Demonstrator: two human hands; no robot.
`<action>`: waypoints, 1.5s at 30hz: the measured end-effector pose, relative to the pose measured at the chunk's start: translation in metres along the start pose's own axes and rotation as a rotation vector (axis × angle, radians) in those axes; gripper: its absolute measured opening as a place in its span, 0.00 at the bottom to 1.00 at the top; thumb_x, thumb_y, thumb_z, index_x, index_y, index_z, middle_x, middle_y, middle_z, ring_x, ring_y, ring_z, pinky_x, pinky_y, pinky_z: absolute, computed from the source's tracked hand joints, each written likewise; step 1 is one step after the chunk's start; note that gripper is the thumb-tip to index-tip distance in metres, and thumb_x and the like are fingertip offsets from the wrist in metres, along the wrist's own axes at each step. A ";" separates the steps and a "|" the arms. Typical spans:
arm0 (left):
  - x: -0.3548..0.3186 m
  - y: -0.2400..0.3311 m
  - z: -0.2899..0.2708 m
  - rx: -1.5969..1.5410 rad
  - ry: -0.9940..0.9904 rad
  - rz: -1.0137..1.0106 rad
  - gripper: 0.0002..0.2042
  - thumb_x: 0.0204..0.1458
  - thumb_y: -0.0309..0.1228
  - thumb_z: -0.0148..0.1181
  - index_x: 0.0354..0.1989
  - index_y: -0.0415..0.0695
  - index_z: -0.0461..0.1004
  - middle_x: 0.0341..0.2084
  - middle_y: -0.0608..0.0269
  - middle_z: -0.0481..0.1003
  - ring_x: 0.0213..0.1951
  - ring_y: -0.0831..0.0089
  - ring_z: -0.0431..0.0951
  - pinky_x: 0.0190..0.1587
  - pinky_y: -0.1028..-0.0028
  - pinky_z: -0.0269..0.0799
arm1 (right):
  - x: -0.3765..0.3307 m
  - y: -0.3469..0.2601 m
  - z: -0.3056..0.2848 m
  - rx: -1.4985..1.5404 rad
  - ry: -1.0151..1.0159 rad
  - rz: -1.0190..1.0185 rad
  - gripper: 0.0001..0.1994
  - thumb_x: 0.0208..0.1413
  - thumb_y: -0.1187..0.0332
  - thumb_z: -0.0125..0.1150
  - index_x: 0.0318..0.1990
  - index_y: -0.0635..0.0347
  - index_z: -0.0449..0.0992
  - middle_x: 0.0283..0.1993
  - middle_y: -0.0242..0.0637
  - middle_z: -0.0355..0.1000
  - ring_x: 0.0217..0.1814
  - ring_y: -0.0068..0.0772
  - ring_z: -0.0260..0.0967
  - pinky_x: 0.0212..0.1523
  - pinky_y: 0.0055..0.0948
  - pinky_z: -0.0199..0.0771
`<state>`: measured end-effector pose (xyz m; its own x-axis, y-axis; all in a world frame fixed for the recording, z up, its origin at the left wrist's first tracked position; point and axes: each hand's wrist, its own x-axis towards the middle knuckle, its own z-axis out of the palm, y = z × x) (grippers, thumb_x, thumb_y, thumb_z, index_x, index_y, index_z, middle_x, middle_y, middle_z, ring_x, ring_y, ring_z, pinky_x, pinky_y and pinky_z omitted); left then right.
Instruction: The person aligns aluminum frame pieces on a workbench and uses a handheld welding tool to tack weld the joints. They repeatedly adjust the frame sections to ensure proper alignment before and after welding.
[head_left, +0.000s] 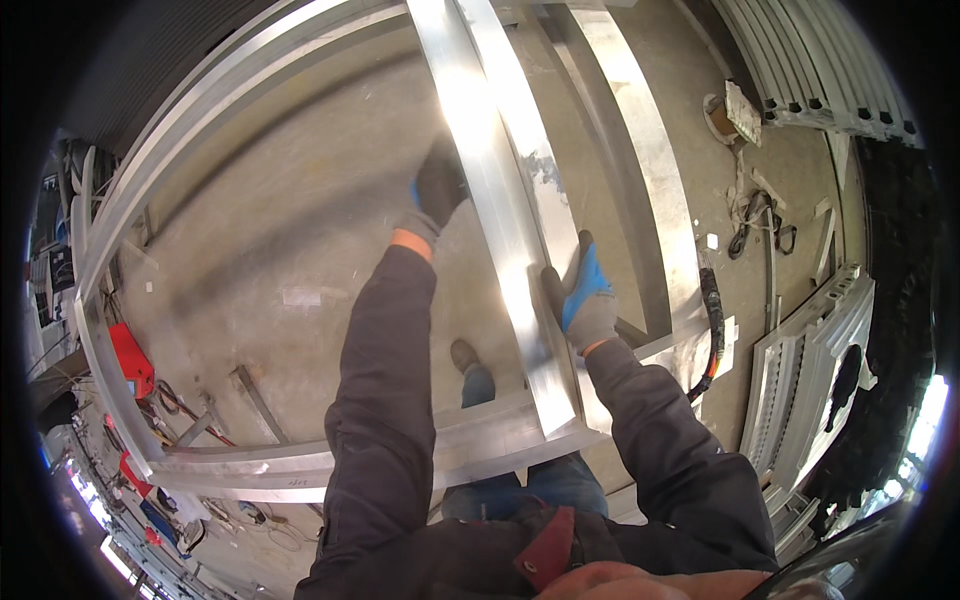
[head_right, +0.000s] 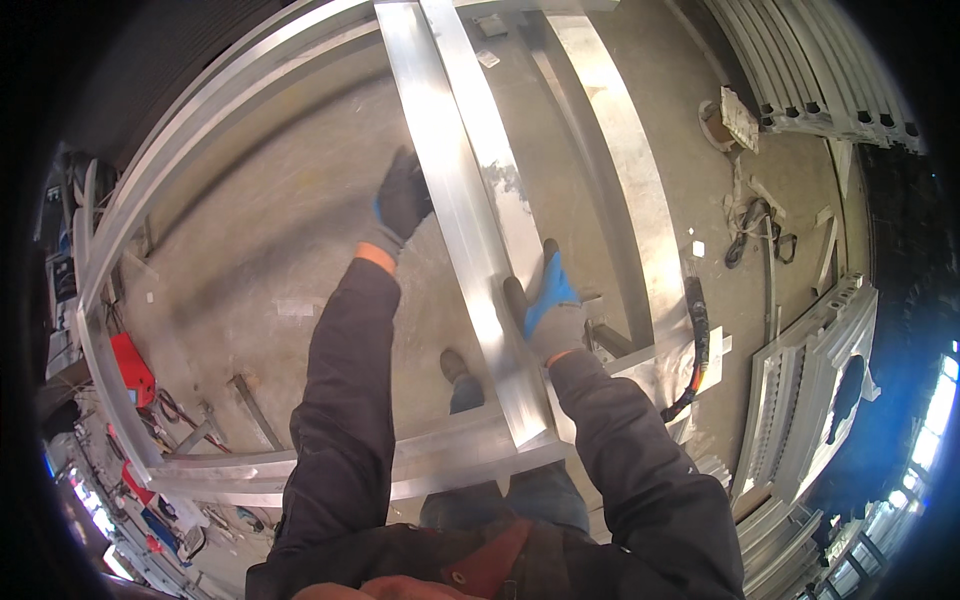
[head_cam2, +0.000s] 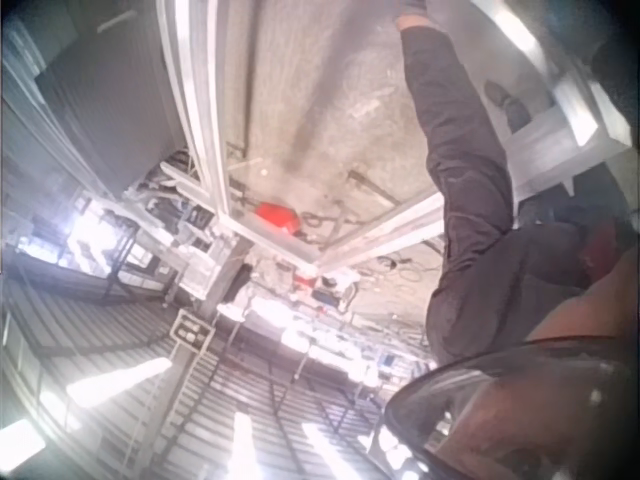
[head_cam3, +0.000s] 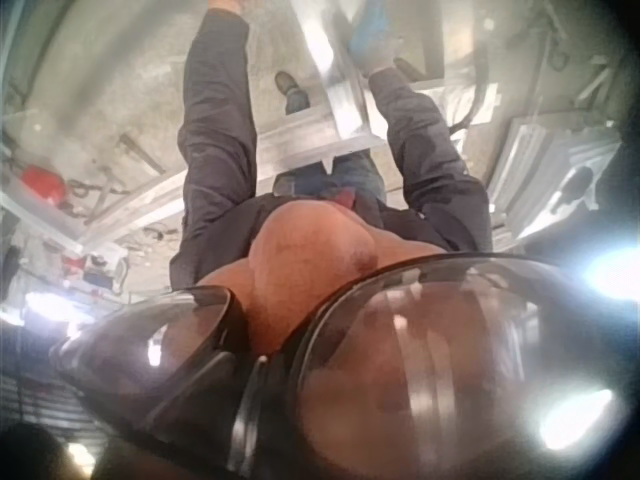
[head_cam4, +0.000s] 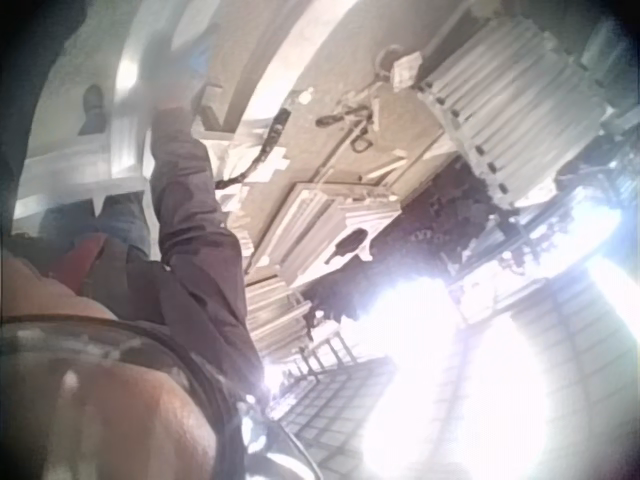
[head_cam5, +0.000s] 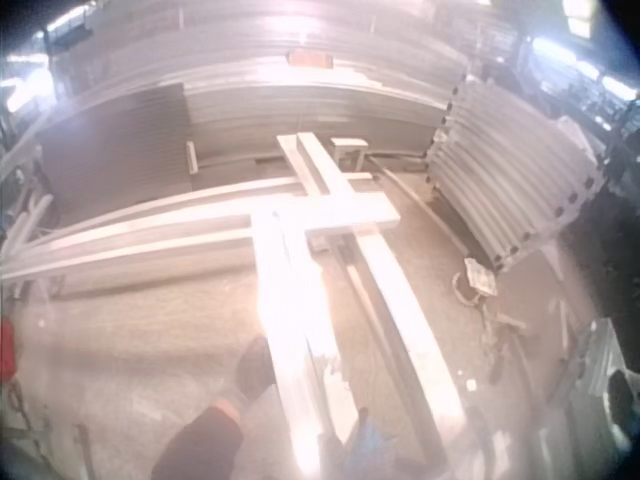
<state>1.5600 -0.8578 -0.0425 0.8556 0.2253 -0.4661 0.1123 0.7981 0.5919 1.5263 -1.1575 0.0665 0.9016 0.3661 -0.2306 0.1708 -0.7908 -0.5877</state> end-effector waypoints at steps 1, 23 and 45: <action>0.000 0.012 -0.009 0.002 0.079 -0.028 0.34 0.70 0.56 0.51 0.72 0.40 0.63 0.66 0.51 0.71 0.64 0.57 0.74 0.65 0.51 0.71 | 0.000 0.000 -0.001 -0.022 -0.016 0.013 0.45 0.64 0.49 0.63 0.79 0.63 0.49 0.70 0.66 0.66 0.71 0.68 0.65 0.68 0.52 0.68; -0.002 0.009 0.060 0.468 0.297 0.097 0.34 0.61 0.49 0.68 0.65 0.32 0.72 0.54 0.52 0.80 0.49 0.64 0.81 0.55 0.67 0.76 | 0.004 -0.004 -0.005 -0.019 -0.105 0.114 0.46 0.64 0.44 0.63 0.78 0.67 0.51 0.73 0.67 0.62 0.73 0.68 0.64 0.71 0.50 0.66; -0.297 -0.203 0.059 0.707 0.078 -0.476 0.26 0.63 0.43 0.67 0.61 0.35 0.77 0.43 0.59 0.82 0.42 0.72 0.80 0.48 0.70 0.76 | 0.004 -0.004 0.007 -0.113 -0.053 0.028 0.45 0.69 0.43 0.55 0.80 0.65 0.48 0.62 0.74 0.72 0.64 0.69 0.73 0.64 0.51 0.73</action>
<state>1.3124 -1.1194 0.0147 0.6029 0.0126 -0.7977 0.7621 0.2866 0.5805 1.5269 -1.1496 0.0624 0.8849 0.3662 -0.2879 0.1925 -0.8503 -0.4898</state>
